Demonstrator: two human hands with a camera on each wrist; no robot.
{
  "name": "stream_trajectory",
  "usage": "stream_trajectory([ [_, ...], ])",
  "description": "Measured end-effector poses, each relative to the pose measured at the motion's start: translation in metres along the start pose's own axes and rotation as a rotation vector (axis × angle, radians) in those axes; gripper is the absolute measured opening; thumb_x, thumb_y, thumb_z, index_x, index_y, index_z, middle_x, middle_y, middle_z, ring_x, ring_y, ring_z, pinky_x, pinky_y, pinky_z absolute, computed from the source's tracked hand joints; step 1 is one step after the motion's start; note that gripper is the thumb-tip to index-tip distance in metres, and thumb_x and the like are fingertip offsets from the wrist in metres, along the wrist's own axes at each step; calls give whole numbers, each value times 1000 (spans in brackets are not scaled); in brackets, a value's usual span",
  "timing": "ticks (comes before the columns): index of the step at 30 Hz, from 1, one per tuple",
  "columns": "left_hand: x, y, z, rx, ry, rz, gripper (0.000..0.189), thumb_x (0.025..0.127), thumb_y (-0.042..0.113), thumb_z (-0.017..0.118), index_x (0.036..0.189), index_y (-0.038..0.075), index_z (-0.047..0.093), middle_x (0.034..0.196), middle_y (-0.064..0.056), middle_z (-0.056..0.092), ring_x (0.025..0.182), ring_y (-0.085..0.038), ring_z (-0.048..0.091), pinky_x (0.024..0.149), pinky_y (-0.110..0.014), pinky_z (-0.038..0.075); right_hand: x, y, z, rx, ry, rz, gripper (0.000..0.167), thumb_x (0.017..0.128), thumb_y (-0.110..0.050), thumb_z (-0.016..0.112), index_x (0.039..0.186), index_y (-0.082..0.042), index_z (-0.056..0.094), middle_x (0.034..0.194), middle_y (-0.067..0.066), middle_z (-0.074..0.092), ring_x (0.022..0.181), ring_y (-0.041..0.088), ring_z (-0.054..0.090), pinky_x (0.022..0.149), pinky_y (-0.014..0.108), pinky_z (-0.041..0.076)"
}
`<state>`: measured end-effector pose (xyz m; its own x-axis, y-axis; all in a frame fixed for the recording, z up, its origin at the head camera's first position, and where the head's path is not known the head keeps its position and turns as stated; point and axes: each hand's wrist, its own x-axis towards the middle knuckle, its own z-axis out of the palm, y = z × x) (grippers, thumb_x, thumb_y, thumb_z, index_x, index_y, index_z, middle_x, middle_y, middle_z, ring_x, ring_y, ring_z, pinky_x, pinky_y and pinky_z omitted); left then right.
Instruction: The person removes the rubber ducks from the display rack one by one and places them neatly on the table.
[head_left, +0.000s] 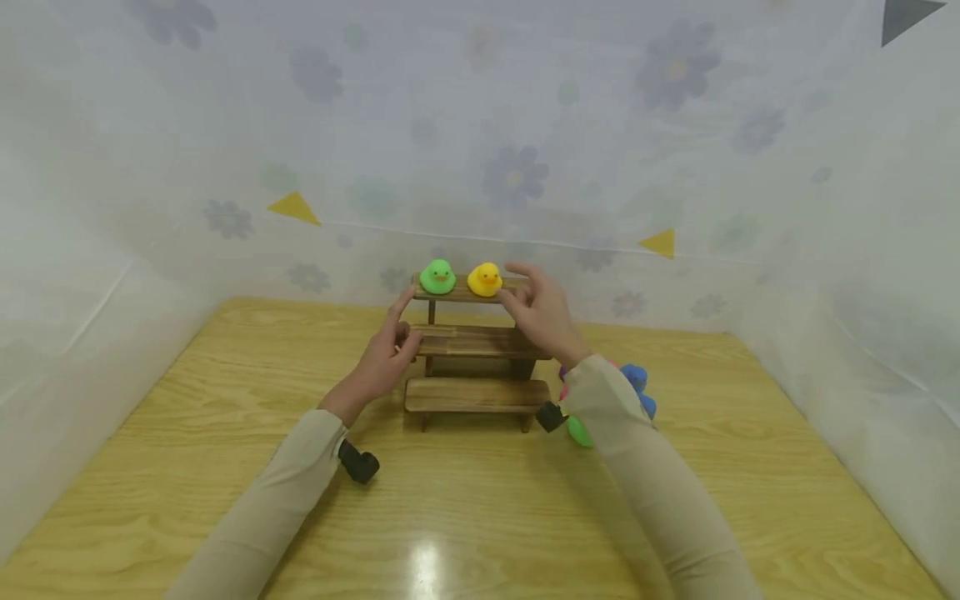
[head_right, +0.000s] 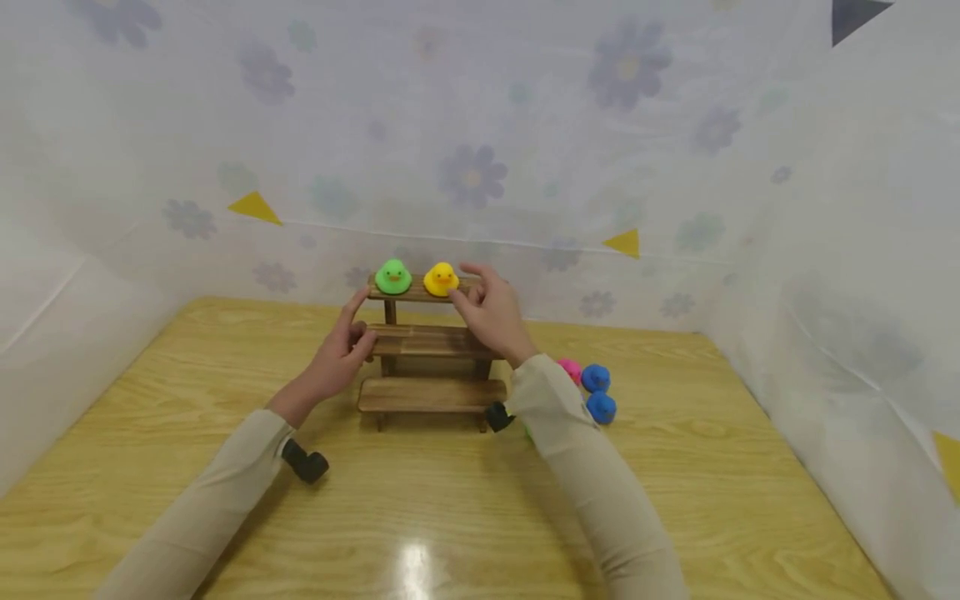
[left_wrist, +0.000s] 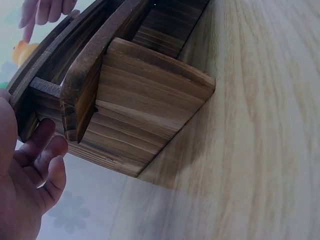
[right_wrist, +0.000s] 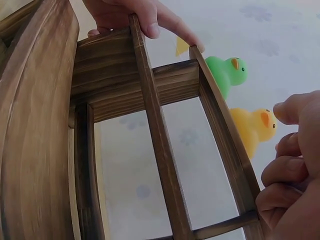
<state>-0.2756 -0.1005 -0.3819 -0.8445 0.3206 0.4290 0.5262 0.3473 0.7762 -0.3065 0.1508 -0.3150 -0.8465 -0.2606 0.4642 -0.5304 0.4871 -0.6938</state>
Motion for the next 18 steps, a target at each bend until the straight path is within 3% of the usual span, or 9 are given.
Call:
stream_trajectory([
  [4,-4,18,-4,1,-11,-10,61,102,2,41,154,1,9,70,-7,46,60,-13,41,59,-29,39,5,-1,3,40,-2,28,43,94,-16,62,134,-2,52,53,-2,43,45,7,34,52,26,36],
  [8,-5,22,-4,2,-8,-15,61,102,2,41,154,1,10,69,-8,46,60,-13,41,60,-29,39,8,-1,6,71,-9,67,45,94,-18,63,135,-3,52,52,-3,42,44,8,33,48,25,33],
  [14,-5,21,-5,-4,-9,-9,61,102,3,40,154,3,9,70,-9,47,60,-14,41,60,-30,39,12,-6,7,72,-32,98,46,94,-19,63,135,0,51,53,-3,42,43,6,32,45,23,30],
  [18,-1,-3,-1,-6,1,-6,63,104,11,41,156,17,7,71,-6,47,59,-15,42,59,-30,40,14,-9,7,52,-44,108,44,94,-19,63,133,0,53,54,-3,42,43,5,32,45,23,30],
])
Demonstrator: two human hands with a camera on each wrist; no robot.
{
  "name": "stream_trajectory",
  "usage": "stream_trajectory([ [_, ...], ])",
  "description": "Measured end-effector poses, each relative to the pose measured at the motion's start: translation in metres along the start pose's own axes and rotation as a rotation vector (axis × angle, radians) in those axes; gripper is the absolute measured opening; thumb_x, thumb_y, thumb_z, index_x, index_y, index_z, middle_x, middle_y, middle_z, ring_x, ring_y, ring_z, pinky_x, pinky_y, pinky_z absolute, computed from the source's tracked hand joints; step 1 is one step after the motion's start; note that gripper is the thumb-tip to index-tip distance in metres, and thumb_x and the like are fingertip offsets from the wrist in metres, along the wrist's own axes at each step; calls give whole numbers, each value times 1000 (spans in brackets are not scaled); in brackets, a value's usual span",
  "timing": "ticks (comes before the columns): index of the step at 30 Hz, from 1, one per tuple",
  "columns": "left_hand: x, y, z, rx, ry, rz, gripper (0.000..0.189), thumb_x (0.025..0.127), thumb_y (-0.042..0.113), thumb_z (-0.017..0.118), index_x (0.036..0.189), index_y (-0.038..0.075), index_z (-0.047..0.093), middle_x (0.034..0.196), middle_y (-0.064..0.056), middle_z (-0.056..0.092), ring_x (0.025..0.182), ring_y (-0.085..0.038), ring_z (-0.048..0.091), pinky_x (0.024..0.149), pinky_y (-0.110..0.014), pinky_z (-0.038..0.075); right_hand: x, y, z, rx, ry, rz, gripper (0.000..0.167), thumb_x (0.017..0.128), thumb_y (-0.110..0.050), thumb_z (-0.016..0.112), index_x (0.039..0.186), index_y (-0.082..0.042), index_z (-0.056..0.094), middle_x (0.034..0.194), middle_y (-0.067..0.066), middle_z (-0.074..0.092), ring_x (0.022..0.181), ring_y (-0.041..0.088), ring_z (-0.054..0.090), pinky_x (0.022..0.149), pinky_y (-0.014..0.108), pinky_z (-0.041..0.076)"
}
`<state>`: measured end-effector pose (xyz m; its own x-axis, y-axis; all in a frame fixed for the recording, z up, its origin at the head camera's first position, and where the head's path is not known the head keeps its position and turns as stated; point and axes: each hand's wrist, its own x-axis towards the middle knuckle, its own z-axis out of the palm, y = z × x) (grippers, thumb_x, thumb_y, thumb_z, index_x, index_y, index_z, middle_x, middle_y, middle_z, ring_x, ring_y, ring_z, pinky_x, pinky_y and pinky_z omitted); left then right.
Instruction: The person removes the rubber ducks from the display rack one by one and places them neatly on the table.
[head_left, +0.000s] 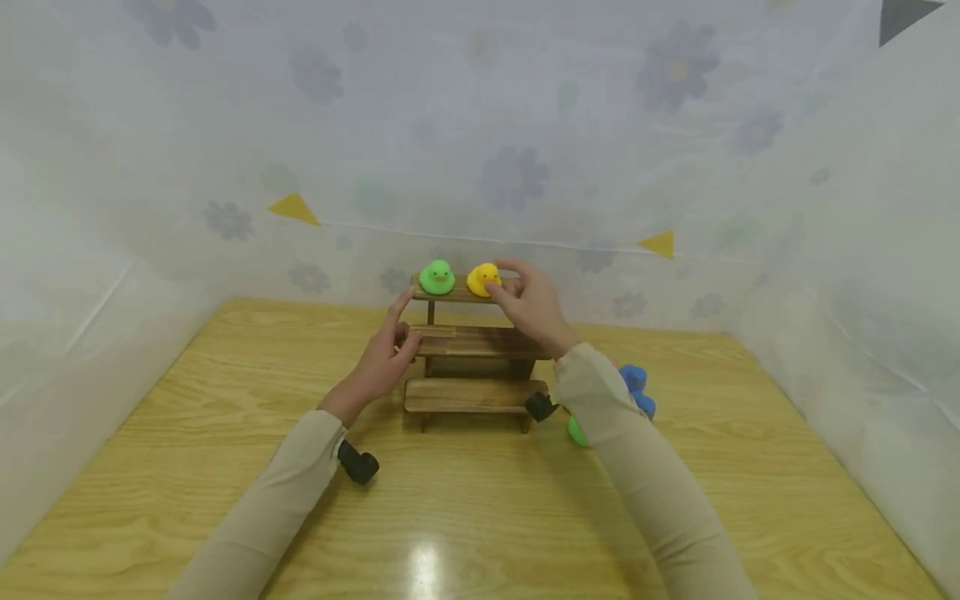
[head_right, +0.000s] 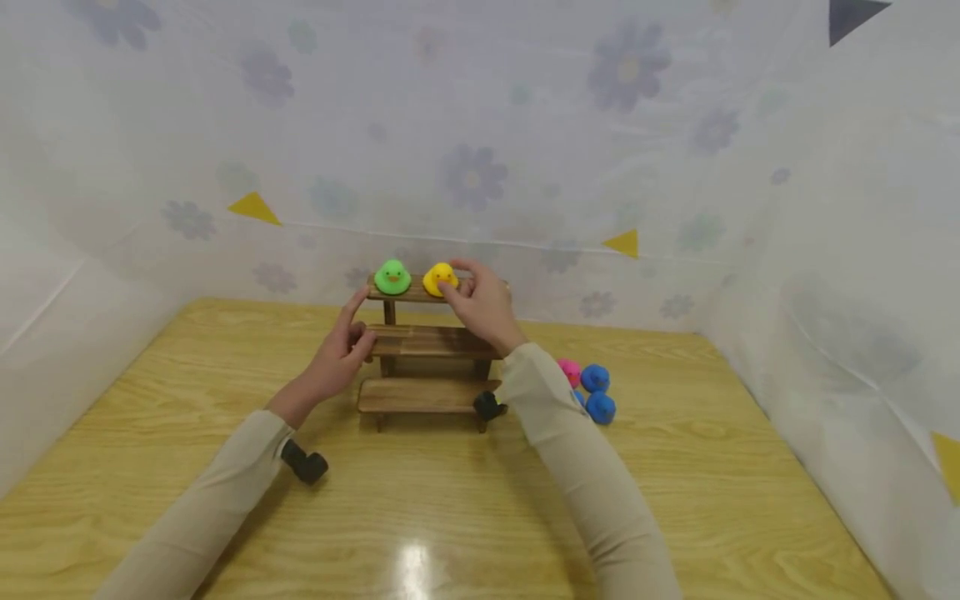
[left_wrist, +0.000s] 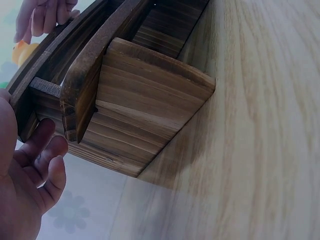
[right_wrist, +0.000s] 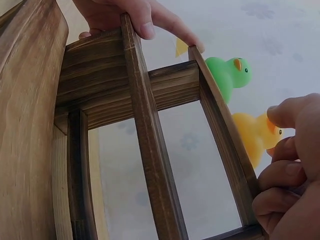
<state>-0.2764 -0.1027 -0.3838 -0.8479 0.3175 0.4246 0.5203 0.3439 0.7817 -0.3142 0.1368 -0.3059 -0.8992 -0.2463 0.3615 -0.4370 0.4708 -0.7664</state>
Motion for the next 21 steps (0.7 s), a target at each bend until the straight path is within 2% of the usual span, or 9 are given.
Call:
stream_trajectory([
  [3,3,-19,3,0,12,4,63,104,16,41,156,27,7,70,-5,46,58,-16,42,57,-31,40,2,3,1,-13,-4,-2,41,94,-20,63,131,-2,55,54,-2,42,44,9,33,43,24,29],
  [10,3,-19,5,0,15,-5,63,104,15,41,156,26,7,70,-3,45,58,-16,42,57,-30,40,0,6,2,-8,2,2,39,95,-19,62,129,-2,56,54,-1,41,45,10,32,43,24,28],
  [21,4,-18,7,8,8,21,63,104,15,42,157,22,7,69,-4,46,58,-15,43,58,-31,40,-5,10,-3,14,-6,-7,38,97,-20,59,131,-4,54,53,0,40,42,9,31,43,25,30],
])
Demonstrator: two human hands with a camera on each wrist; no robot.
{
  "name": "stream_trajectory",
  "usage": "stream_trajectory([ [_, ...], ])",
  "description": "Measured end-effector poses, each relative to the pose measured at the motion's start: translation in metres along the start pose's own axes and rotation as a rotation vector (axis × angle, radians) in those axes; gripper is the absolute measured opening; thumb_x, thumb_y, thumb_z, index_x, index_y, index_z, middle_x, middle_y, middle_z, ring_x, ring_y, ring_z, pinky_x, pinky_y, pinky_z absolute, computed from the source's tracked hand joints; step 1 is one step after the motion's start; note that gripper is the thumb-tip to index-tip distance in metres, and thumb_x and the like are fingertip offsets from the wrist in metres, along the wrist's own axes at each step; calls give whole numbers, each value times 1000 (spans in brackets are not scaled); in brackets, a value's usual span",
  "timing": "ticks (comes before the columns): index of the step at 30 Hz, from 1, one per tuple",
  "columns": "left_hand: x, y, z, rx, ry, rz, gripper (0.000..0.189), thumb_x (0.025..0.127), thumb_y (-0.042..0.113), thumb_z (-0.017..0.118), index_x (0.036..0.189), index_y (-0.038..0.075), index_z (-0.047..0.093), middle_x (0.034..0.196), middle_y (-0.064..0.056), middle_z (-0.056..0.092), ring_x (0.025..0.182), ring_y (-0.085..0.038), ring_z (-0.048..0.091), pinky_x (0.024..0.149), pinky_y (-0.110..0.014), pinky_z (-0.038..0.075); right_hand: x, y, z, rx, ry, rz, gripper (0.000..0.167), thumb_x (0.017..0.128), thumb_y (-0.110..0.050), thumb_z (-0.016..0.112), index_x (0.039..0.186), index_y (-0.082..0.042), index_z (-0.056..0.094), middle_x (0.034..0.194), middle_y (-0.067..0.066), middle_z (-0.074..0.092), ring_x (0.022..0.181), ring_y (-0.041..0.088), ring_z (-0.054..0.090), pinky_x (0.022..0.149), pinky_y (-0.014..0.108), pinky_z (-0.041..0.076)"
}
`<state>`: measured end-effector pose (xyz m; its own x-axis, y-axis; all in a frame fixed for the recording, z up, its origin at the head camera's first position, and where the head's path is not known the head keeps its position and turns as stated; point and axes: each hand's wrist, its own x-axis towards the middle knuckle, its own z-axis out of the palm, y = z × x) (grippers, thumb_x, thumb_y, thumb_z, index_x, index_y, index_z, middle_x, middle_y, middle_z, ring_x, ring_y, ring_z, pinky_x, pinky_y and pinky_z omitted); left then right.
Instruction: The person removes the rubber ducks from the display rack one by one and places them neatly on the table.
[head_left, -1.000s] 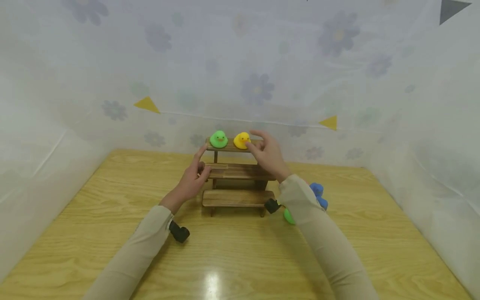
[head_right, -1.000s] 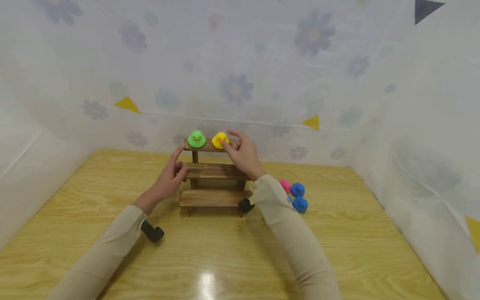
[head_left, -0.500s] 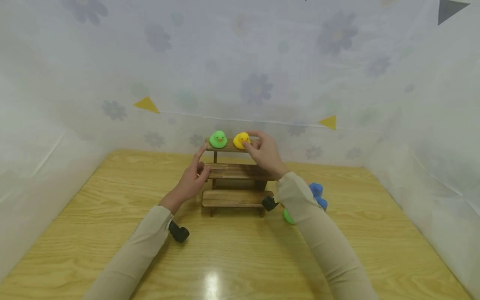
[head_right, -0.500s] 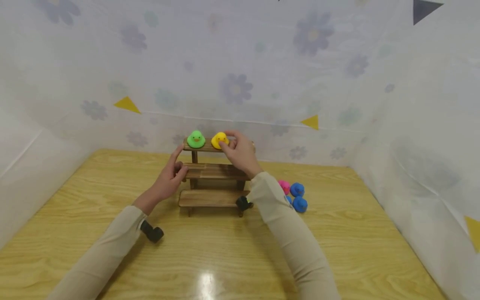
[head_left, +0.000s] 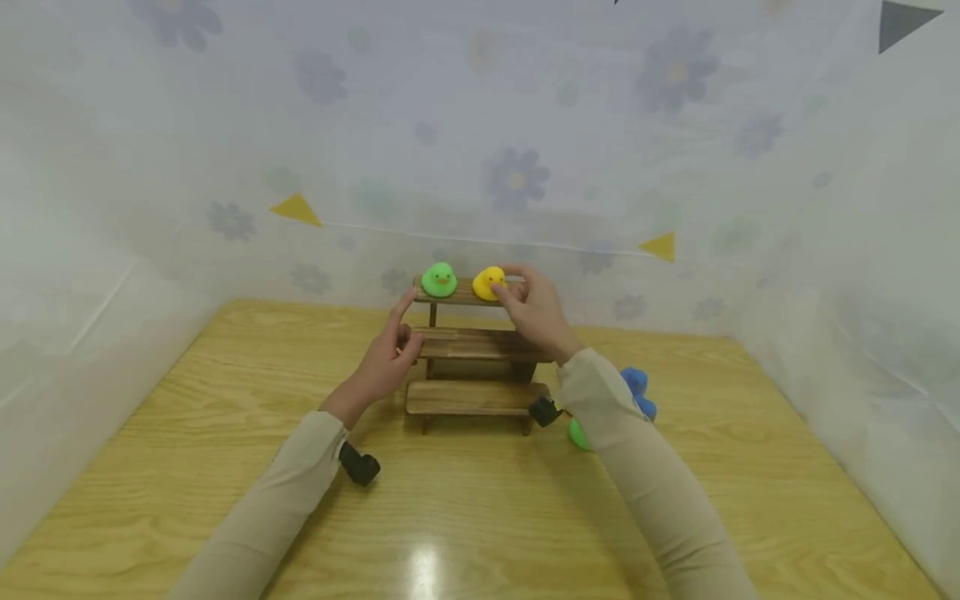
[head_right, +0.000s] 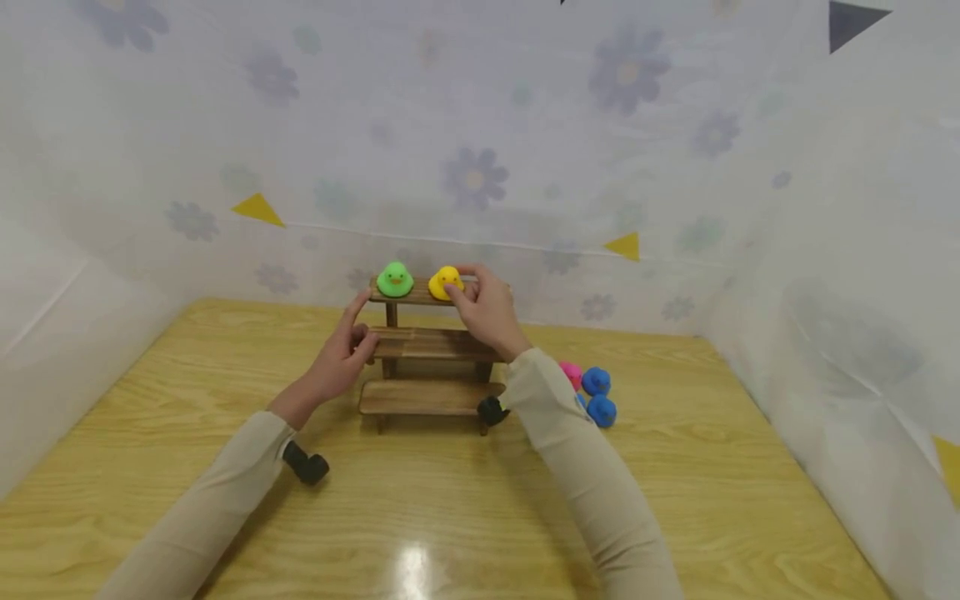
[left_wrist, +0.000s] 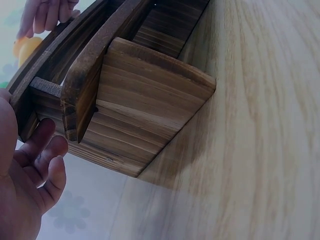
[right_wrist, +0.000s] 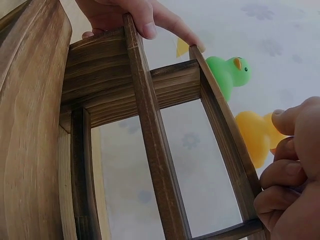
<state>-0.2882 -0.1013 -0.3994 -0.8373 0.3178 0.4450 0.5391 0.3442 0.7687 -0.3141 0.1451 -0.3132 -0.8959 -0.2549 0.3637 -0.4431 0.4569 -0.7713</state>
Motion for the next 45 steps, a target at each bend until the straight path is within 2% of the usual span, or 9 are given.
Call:
stream_trajectory([
  [5,0,-1,0,-5,3,-9,63,104,15,41,156,25,8,70,-3,46,58,-16,44,58,-31,40,-3,0,-1,-18,0,-14,38,97,-20,59,130,-3,54,55,1,42,43,10,35,44,25,32],
  [13,-1,-1,-1,-9,6,8,63,104,15,42,156,22,9,69,-3,46,58,-14,43,57,-30,41,-6,-1,-3,-31,15,-39,36,97,-17,60,129,-1,55,57,1,43,45,11,36,46,25,33],
  [18,0,-1,-1,-14,6,3,63,104,14,42,156,22,9,69,-3,46,57,-14,42,57,-29,40,-9,-1,-5,-23,32,-52,35,96,-15,61,127,0,57,57,-1,43,46,9,36,47,24,32],
  [21,-1,0,0,-1,9,5,63,104,11,42,156,18,9,68,-3,45,57,-12,41,56,-29,40,-11,-1,-6,-16,39,-51,35,96,-13,61,126,2,56,57,-1,42,45,5,34,46,23,31],
  [24,-1,7,-1,7,14,8,62,103,8,41,156,12,9,68,-4,45,57,-12,40,56,-29,39,-15,-9,-8,-30,43,-41,35,96,-8,59,127,6,55,56,-1,40,44,2,31,45,21,28],
  [30,-5,39,-8,10,0,0,59,101,2,41,153,-1,12,68,-5,44,57,-12,39,57,-28,38,-28,-38,-14,-61,36,-8,34,95,-4,58,126,11,53,59,-1,40,46,0,28,46,20,27],
  [34,-5,44,-10,19,-7,-10,59,101,1,41,152,-2,12,68,-6,45,57,-11,40,57,-28,39,-32,-41,-17,-50,23,13,35,96,-4,57,127,10,52,59,0,40,45,1,28,45,20,26],
  [39,-5,42,-10,7,-11,-23,59,102,3,41,153,1,11,68,-6,45,58,-13,41,58,-29,39,-35,-36,-20,-49,26,12,34,96,-5,57,127,9,52,60,0,40,46,0,29,46,20,27],
  [45,-5,42,-11,7,-17,-22,60,102,2,41,153,1,11,68,-7,45,58,-13,41,59,-29,39,-29,1,-20,-36,52,-17,34,96,-11,60,126,2,55,61,1,45,49,10,36,44,22,30],
])
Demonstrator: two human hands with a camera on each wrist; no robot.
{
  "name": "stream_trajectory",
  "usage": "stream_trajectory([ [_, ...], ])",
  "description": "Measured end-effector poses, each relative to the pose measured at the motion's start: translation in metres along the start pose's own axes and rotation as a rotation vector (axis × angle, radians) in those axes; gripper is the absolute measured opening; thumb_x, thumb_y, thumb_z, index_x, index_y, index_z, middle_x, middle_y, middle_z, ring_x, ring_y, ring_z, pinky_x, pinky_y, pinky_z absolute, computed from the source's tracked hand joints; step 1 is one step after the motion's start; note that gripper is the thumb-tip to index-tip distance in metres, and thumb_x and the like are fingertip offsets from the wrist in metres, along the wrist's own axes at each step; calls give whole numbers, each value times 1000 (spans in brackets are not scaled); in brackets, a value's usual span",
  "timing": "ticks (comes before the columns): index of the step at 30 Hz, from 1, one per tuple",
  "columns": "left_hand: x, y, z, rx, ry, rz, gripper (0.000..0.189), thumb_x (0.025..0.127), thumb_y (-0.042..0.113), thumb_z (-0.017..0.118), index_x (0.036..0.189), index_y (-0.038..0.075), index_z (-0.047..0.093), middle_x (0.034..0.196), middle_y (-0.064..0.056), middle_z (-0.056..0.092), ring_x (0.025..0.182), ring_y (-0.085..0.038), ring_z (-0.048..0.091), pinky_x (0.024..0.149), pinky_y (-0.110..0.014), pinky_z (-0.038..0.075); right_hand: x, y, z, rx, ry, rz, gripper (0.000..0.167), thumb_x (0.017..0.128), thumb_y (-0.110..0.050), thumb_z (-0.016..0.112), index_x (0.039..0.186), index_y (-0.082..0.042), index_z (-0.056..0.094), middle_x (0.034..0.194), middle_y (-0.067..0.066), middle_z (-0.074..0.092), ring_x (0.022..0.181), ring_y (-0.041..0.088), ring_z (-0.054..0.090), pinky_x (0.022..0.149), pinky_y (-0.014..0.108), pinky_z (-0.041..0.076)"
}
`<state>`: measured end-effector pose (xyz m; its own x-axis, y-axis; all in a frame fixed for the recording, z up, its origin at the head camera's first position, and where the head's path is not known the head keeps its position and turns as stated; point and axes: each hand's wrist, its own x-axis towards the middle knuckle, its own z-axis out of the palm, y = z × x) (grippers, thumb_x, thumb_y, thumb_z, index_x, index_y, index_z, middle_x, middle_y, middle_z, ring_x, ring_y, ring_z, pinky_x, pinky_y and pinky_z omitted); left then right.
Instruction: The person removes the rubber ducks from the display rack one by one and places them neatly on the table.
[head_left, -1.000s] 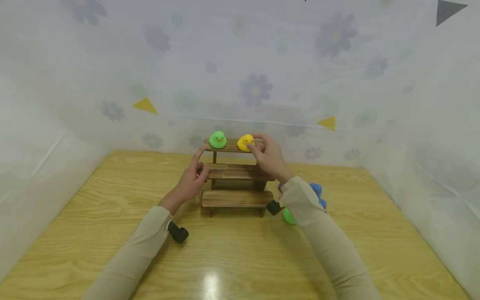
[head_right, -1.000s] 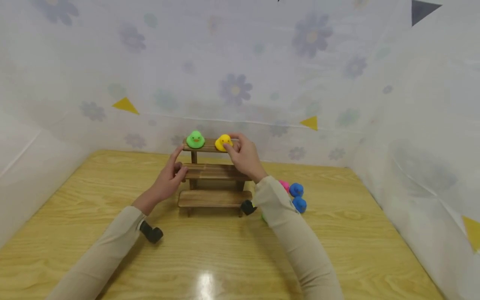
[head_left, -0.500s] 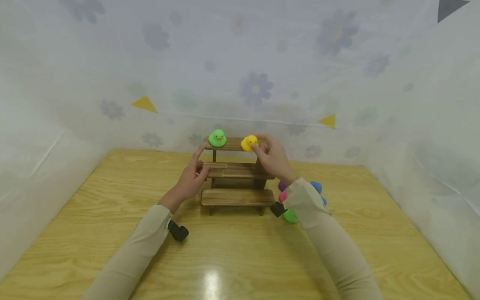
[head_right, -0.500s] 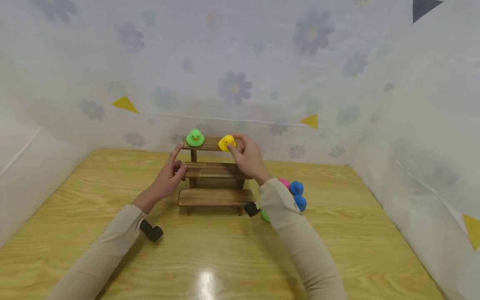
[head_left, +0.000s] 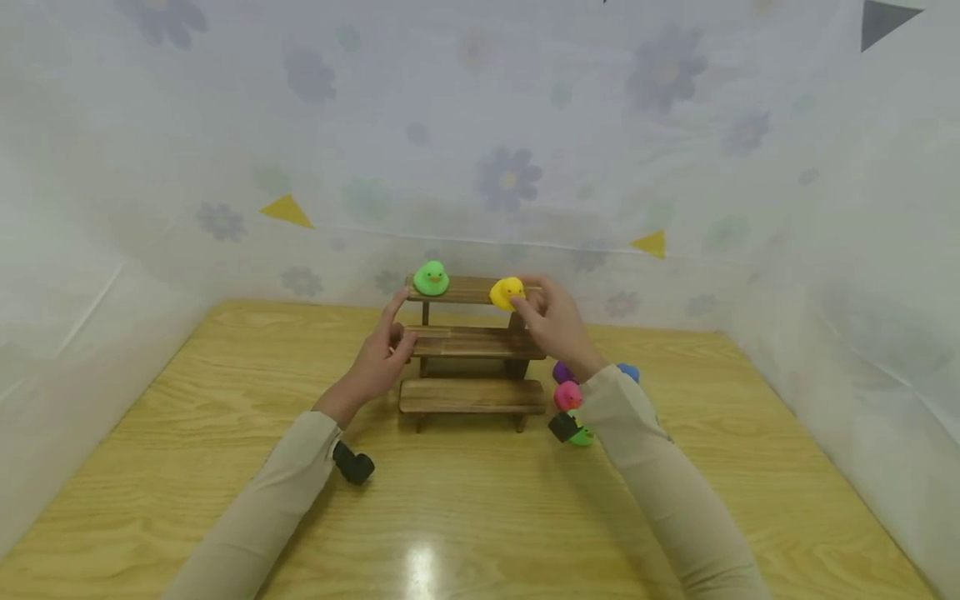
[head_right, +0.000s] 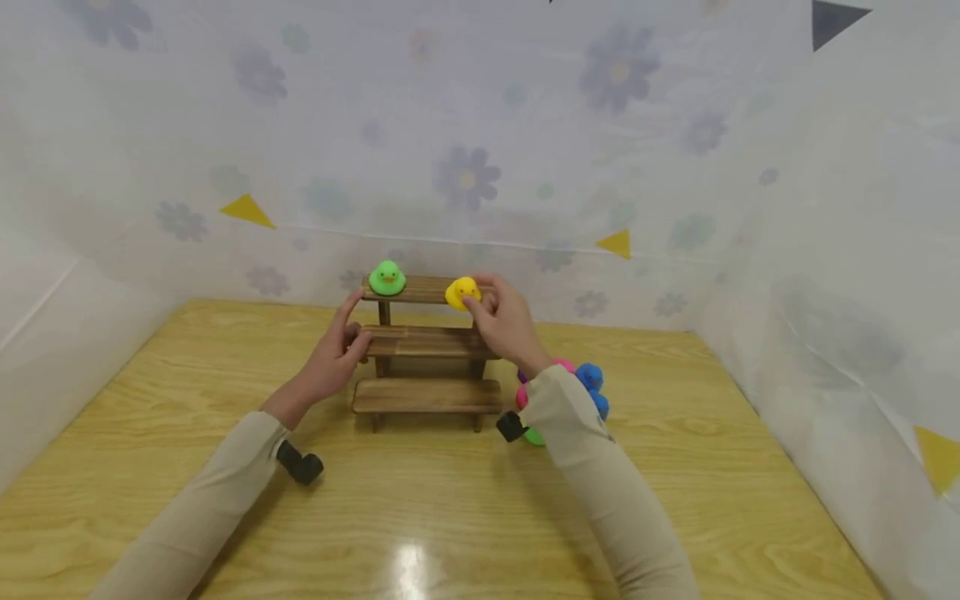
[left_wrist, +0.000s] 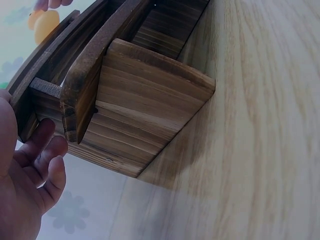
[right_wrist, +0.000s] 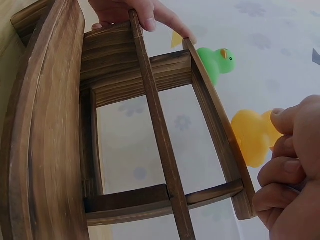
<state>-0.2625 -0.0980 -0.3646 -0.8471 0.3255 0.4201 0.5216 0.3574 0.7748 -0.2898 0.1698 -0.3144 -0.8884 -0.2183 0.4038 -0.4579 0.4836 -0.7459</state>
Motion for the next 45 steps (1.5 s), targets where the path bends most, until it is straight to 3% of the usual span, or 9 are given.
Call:
stream_trajectory([
  [15,2,-4,1,-11,-3,-3,60,102,1,40,153,0,10,68,-6,44,58,-12,40,58,-28,38,-14,12,-13,17,-3,35,34,97,-13,59,129,-2,53,58,1,40,45,8,32,43,23,28],
  [22,8,-39,8,-7,16,-8,62,104,10,40,156,15,8,70,-5,44,58,-15,41,58,-30,38,-27,-6,-20,8,-7,3,34,98,-5,54,129,8,50,55,0,38,44,5,30,43,21,27],
  [28,9,-47,9,-27,19,7,63,104,14,41,156,22,8,70,-4,45,58,-14,42,57,-30,40,-36,-18,-27,-13,-1,-5,32,97,-3,54,127,9,51,54,-2,34,43,4,27,43,21,26],
  [34,8,-42,9,-7,25,8,62,104,10,40,156,16,8,68,-3,44,57,-12,40,57,-29,38,-42,-12,-31,-3,-1,-8,31,97,-2,54,126,10,51,53,-2,33,44,4,27,43,21,26],
  [40,3,-14,2,-8,13,19,60,102,2,40,154,1,10,67,-6,44,57,-13,40,57,-28,38,-48,-5,-36,30,4,23,31,97,-1,53,126,9,51,53,-2,35,41,3,28,41,20,26],
  [45,2,-5,-1,-10,-2,-2,60,102,2,40,154,1,10,68,-6,44,59,-12,40,59,-28,38,-56,1,-40,67,6,57,31,97,0,53,126,10,50,55,-2,38,41,3,29,40,19,27],
])
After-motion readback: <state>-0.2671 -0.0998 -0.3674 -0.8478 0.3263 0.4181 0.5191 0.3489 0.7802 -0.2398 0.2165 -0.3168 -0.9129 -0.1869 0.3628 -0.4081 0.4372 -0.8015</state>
